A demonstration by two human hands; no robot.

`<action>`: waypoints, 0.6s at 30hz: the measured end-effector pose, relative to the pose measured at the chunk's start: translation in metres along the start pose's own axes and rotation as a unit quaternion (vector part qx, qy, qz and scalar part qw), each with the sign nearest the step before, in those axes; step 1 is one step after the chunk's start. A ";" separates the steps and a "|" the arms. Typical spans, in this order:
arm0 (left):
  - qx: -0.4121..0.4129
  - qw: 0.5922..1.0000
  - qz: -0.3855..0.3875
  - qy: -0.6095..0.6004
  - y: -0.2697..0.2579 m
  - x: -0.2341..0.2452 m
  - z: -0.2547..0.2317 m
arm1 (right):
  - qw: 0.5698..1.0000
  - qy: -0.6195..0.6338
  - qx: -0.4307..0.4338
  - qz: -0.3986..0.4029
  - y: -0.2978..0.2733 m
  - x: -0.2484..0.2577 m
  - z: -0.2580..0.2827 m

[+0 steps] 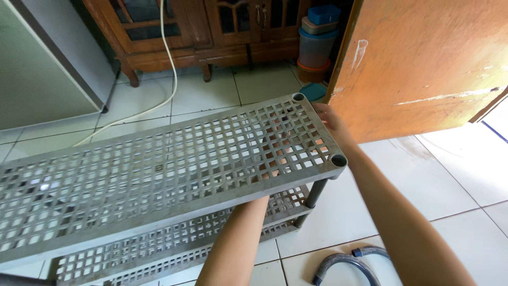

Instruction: The person disassembles a three-tier plastic shelving unit by removing curved handles and vertical support poles, then reassembles it by inserting the poles and placing the shelves back in order.

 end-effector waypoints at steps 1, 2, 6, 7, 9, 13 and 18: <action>-0.002 1.000 0.002 0.000 0.001 0.003 -0.001 | 0.996 -0.015 -0.071 -0.044 0.000 0.014 -0.010; -0.007 1.000 0.007 -0.002 0.001 0.004 -0.003 | 0.998 -0.025 -0.023 -0.058 0.002 0.029 -0.003; 0.006 0.999 -0.013 -0.037 -0.006 0.031 0.000 | 0.981 -0.118 0.060 -0.139 -0.018 0.074 0.052; 0.022 0.997 -0.032 -0.071 -0.011 0.045 0.002 | 0.980 -0.113 0.058 -0.154 -0.023 0.077 0.071; -0.019 0.999 -0.051 0.008 -0.029 0.078 -0.008 | 0.977 -0.113 0.042 -0.175 -0.032 0.067 0.111; -0.152 0.931 -0.083 0.321 -0.088 0.152 -0.066 | 0.972 -0.153 0.127 -0.128 -0.038 -0.008 0.204; 0.026 0.962 -0.055 0.267 -0.151 0.261 -0.130 | 0.967 -0.190 0.169 -0.034 -0.047 -0.146 0.293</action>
Point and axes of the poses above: each hand's wrist, its own y-axis towards the middle knuckle, its own x-axis out of the back of the hand, z = x × y, the point moved 6 cm from there along y, towards the middle knuckle, and after that the axes turned 9 degrees about x, right-handed, at the moved point
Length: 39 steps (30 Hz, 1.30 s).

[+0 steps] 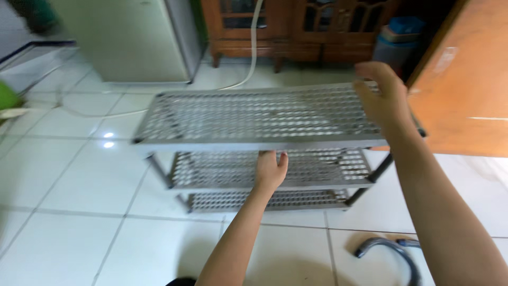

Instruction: The person disassembles a three-tier plastic shelving unit by removing curved handles and vertical support poles, then reassembles it by inserting the poles and placing the shelves back in order.

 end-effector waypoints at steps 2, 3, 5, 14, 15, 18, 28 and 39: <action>-0.040 0.996 -0.076 0.005 -0.019 0.059 -0.006 | 0.998 -0.006 0.040 0.047 0.004 -0.045 0.049; -0.064 0.993 -0.095 0.001 -0.026 0.085 -0.008 | 0.996 -0.010 0.061 0.070 0.006 -0.067 0.072; -0.109 0.985 -0.131 -0.010 -0.044 0.132 -0.001 | 0.990 -0.023 0.082 0.108 0.009 -0.120 0.111; -0.093 0.933 -0.347 0.015 -0.075 0.280 0.058 | 0.931 0.007 0.201 0.305 -0.026 -0.314 0.248; -0.071 0.935 -0.347 0.000 -0.072 0.290 0.069 | 0.921 -0.012 0.239 0.309 -0.031 -0.329 0.263; -0.015 0.944 -0.327 -0.044 -0.057 0.303 0.101 | 0.884 -0.078 0.337 0.313 -0.045 -0.364 0.293; 0.093 0.971 -0.213 -0.061 -0.018 0.289 0.179 | 0.814 -0.272 0.386 0.339 -0.052 -0.441 0.301; 0.083 0.980 -0.171 -0.063 -0.018 0.298 0.172 | 0.811 -0.232 0.381 0.377 -0.037 -0.439 0.297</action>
Point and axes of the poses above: each hand's wrist, its own y-axis towards the middle knuckle, its own x-axis out of the back of the hand, z = x × y, the point moved 6 cm from there along y, towards the middle knuckle, and after that the axes turned 9 degrees about x, right-handed, at the moved point
